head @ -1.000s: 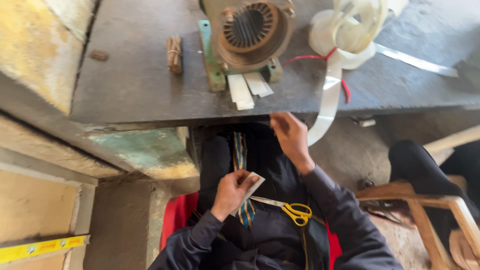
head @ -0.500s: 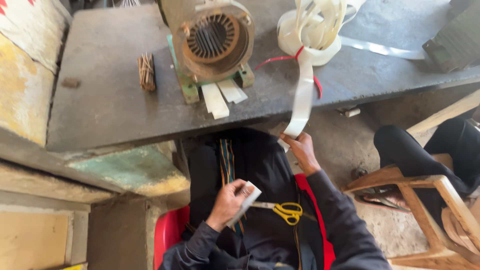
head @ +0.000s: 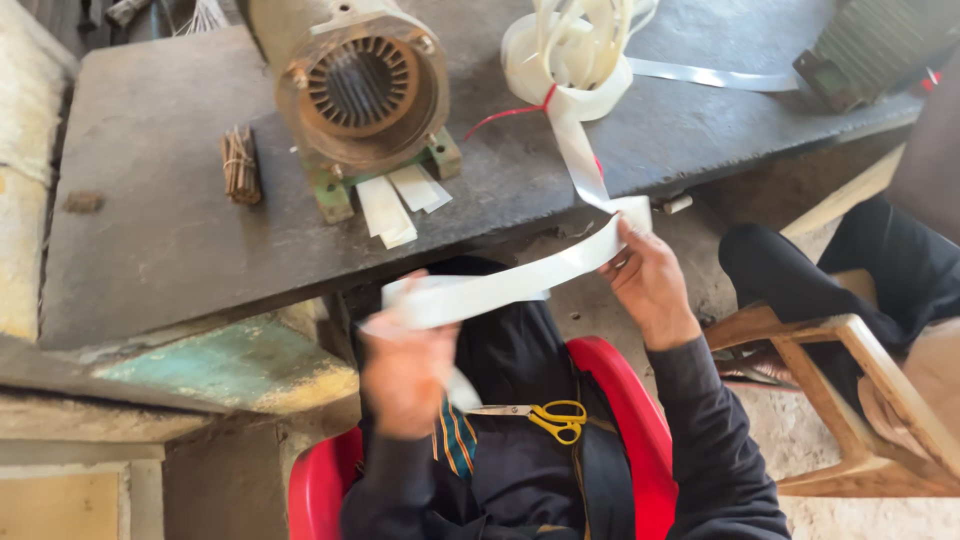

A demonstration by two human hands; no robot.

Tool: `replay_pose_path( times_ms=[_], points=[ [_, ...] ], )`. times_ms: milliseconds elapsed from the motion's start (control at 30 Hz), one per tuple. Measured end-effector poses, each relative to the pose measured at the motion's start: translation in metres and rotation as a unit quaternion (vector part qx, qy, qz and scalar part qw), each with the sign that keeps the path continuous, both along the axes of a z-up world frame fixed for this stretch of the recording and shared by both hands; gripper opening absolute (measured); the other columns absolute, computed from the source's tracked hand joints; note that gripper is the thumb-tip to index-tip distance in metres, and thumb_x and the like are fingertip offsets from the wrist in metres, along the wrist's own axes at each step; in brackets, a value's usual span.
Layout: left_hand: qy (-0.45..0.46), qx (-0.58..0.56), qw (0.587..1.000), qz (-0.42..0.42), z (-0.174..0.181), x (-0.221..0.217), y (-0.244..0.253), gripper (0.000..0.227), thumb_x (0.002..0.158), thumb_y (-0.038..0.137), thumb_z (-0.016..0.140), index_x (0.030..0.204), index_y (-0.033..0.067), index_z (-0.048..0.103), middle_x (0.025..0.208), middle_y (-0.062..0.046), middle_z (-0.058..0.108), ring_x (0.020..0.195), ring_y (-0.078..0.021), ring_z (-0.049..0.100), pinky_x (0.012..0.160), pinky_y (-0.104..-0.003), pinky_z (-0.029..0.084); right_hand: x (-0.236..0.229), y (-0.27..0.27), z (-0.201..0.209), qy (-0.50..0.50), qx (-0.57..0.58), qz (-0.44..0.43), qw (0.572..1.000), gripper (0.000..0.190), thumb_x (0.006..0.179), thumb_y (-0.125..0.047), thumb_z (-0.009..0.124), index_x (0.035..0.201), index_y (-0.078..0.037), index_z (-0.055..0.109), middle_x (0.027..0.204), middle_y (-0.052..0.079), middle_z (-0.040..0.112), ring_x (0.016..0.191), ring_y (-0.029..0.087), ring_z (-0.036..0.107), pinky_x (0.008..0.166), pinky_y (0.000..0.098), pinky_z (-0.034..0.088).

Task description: The person sits on a red chair and repeatedly measures, folds, and cuts a white plastic tape into small rectangular pieces using yellow-handled scissors. The cut pieces are placed on a metal workbench next to a motor component.

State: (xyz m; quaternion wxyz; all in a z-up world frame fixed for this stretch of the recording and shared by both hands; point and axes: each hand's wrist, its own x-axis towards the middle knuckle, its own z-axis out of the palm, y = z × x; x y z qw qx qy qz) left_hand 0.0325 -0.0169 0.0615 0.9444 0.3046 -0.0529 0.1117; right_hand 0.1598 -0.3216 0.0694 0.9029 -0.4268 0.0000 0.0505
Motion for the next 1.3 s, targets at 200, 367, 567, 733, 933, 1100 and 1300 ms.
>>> replay_pose_path(
  times_ms=[200,367,567,733,933,1100,1300],
  points=[
    [-0.101,-0.114,0.973,0.175,0.013,-0.073,0.117,0.018,0.107,0.043,0.069,0.106,0.0262,0.073,0.122,-0.001,0.065,0.121,-0.0174,0.060,0.118,-0.046,0.041,0.066,-0.049,-0.077,0.098,0.050,-0.134,0.985,0.025,0.102,-0.018,0.066,0.123,-0.006,0.062,0.104,0.006,0.073,0.091,0.018,0.074,0.081,0.0357,0.063],
    [-0.092,0.030,0.925,0.366,0.031,-0.091,0.188,0.030,0.109,0.046,0.061,0.125,0.0231,0.071,0.131,0.004,0.067,0.114,-0.0101,0.066,0.108,-0.035,0.049,0.087,-0.056,-0.134,0.130,-0.033,-0.176,0.975,0.040,0.093,-0.018,0.072,0.128,-0.003,0.060,0.106,0.009,0.072,0.092,0.025,0.070,0.076,0.0419,0.058],
    [0.085,0.204,0.888,0.402,0.028,-0.065,0.106,0.021,0.107,0.028,0.065,0.113,0.0085,0.066,0.100,-0.002,0.071,0.083,-0.0128,0.067,0.077,-0.034,0.057,0.041,0.011,-0.106,0.089,-0.325,-0.303,0.891,0.081,0.085,-0.014,0.084,0.149,0.001,0.038,0.142,0.018,0.048,0.129,0.028,0.054,0.109,0.0459,0.043],
    [0.021,0.387,0.892,0.234,0.046,-0.025,0.016,0.026,0.092,0.003,0.066,0.117,-0.0019,0.067,0.101,-0.005,0.075,0.091,-0.0112,0.070,0.081,-0.025,0.057,-0.046,0.063,-0.008,-0.233,-0.316,-0.213,0.895,0.061,0.101,-0.010,0.062,0.156,-0.001,0.036,0.145,0.018,0.056,0.128,0.024,0.060,0.107,0.0354,0.048],
    [-0.003,0.279,0.948,0.154,0.057,0.030,-0.041,0.040,0.097,0.011,0.073,0.134,0.0016,0.062,0.109,-0.003,0.070,0.092,-0.0063,0.064,0.081,-0.022,0.054,-0.080,0.110,0.039,-0.247,-0.205,0.148,0.935,0.052,0.097,-0.011,0.069,0.143,0.002,0.048,0.127,0.011,0.067,0.118,0.015,0.062,0.102,0.0315,0.050],
    [-0.002,0.266,0.954,0.137,0.043,0.044,-0.050,0.023,0.101,0.013,0.076,0.114,-0.0059,0.071,0.096,-0.003,0.070,0.083,-0.0048,0.059,0.072,-0.021,0.048,-0.066,0.123,0.009,-0.168,-0.182,0.106,0.963,0.020,0.105,-0.010,0.069,0.115,0.007,0.066,0.101,0.006,0.073,0.094,0.009,0.065,0.082,0.0237,0.054],
    [0.060,0.361,0.925,0.102,0.037,0.046,-0.034,0.029,0.098,0.023,0.071,0.116,0.0004,0.074,0.083,0.001,0.071,0.067,-0.0006,0.054,0.057,-0.018,0.043,-0.053,0.114,-0.008,-0.101,-0.189,0.085,0.973,0.023,0.099,-0.012,0.068,0.114,0.005,0.070,0.097,0.003,0.075,0.086,0.006,0.066,0.075,0.0225,0.055]
  ],
)
